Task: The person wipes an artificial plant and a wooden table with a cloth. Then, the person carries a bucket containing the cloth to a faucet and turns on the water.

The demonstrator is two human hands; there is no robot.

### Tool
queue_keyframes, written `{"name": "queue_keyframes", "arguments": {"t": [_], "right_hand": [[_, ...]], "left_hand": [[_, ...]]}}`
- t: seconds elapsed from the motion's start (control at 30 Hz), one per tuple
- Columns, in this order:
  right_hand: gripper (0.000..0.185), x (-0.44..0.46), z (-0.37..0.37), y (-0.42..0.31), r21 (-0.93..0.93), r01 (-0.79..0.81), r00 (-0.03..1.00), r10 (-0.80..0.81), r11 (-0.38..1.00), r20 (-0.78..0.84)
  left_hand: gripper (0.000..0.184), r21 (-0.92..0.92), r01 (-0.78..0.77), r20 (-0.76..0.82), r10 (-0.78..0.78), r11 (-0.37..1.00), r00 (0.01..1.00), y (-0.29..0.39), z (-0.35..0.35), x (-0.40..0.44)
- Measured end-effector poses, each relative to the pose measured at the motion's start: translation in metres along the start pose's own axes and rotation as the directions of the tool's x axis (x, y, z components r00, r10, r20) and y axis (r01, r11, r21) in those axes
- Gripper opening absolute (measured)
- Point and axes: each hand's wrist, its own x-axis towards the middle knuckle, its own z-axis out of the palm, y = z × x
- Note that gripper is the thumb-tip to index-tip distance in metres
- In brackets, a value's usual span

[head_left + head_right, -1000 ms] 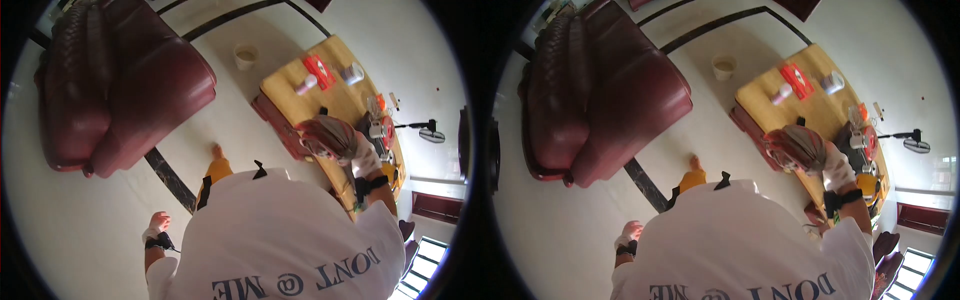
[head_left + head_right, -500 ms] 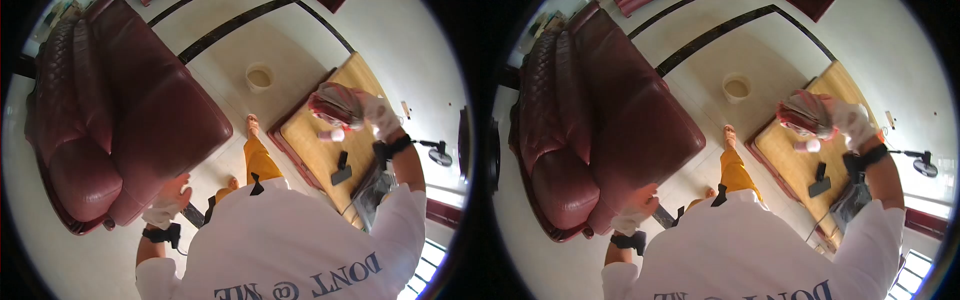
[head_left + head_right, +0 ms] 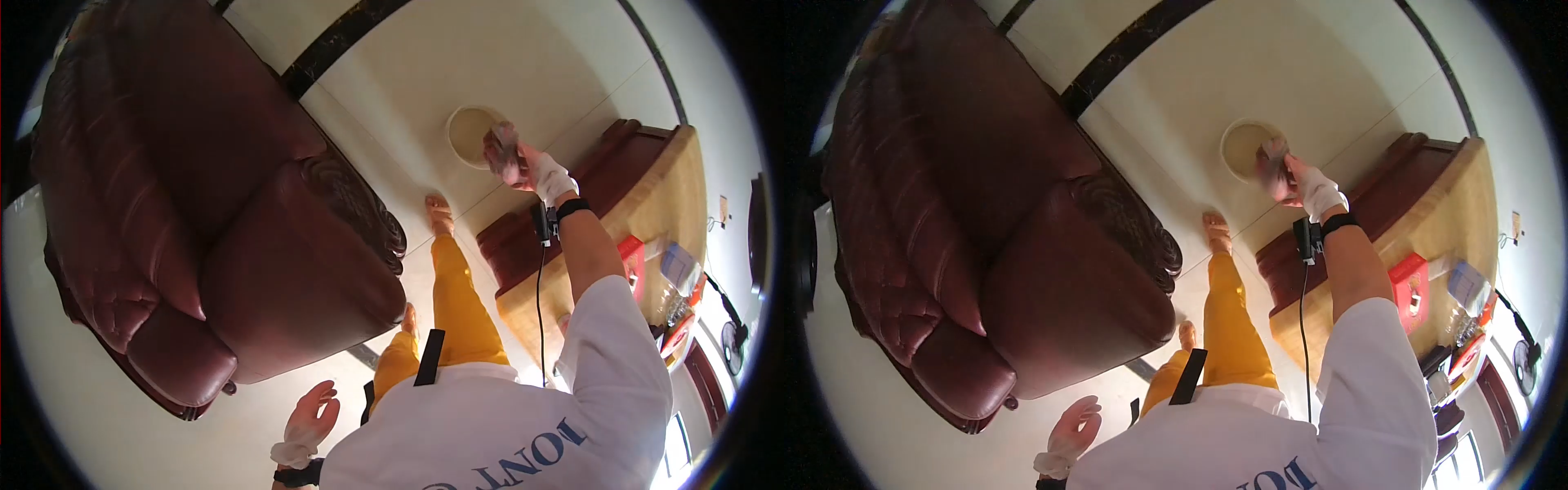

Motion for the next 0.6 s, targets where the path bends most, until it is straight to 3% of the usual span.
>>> {"name": "queue_keyframes", "arguments": {"t": [0.03,0.07,0.13,0.2,0.27,0.33,0.37,0.43,0.5,0.53,0.6], "right_hand": [[0.046,0.012,0.0,0.005,-0.129,-0.02,0.964,-0.015,0.991,-0.264],[0.048,0.025,0.0,0.011,-0.254,-0.076,0.862,-0.065,0.964,-0.503],[0.043,0.07,-0.036,0.043,-0.193,-0.102,0.867,-0.008,0.976,-0.499],[0.041,0.081,-0.045,0.065,-0.291,-0.162,0.848,-0.017,0.943,-0.529],[0.041,0.097,-0.051,0.084,-0.262,-0.182,0.857,0.023,0.948,-0.515],[0.042,0.118,-0.055,0.1,-0.233,-0.202,0.865,0.062,0.951,-0.498],[0.041,0.133,-0.06,0.108,-0.175,-0.206,0.85,0.088,0.963,-0.519],[0.04,0.168,-0.077,0.131,-0.103,-0.223,0.833,0.135,0.969,-0.537],[0.034,0.199,-0.082,0.147,0.135,-0.045,0.829,0.112,0.99,-0.547],[0.034,0.208,-0.084,0.159,0.147,-0.053,0.828,0.126,0.988,-0.546],[0.024,0.2,-0.04,0.135,0.342,0.243,0.818,-0.002,0.907,-0.576]], "left_hand": [[0.042,-0.132,0.004,-0.032,-0.009,0.991,0.999,0.003,-0.002,0.005],[0.042,-0.116,0.03,-0.023,-0.033,0.993,0.999,0.011,-0.005,0.011],[0.04,-0.215,0.036,-0.078,-0.054,0.976,0.996,0.025,-0.007,0.021],[0.039,-0.224,0.083,-0.057,-0.098,0.971,0.994,0.03,-0.007,0.03],[0.039,-0.233,0.122,-0.039,-0.135,0.965,0.99,0.031,-0.005,0.035],[0.038,-0.375,0.19,-0.024,-0.214,0.908,0.977,0.031,-0.002,0.038],[0.039,-0.253,0.185,-0.025,-0.197,0.95,0.98,0.031,-0.001,0.04],[0.038,-0.23,0.246,-0.009,-0.255,0.942,0.967,0.043,-0.002,0.044],[0.036,-0.241,0.279,-0.003,-0.288,0.93,0.958,0.046,-0.001,0.048],[0.036,-0.23,0.287,-0.005,-0.296,0.93,0.955,0.049,-0.002,0.05],[0.035,-0.236,0.318,-0.009,-0.33,0.918,0.944,0.062,-0.004,0.056]]}}
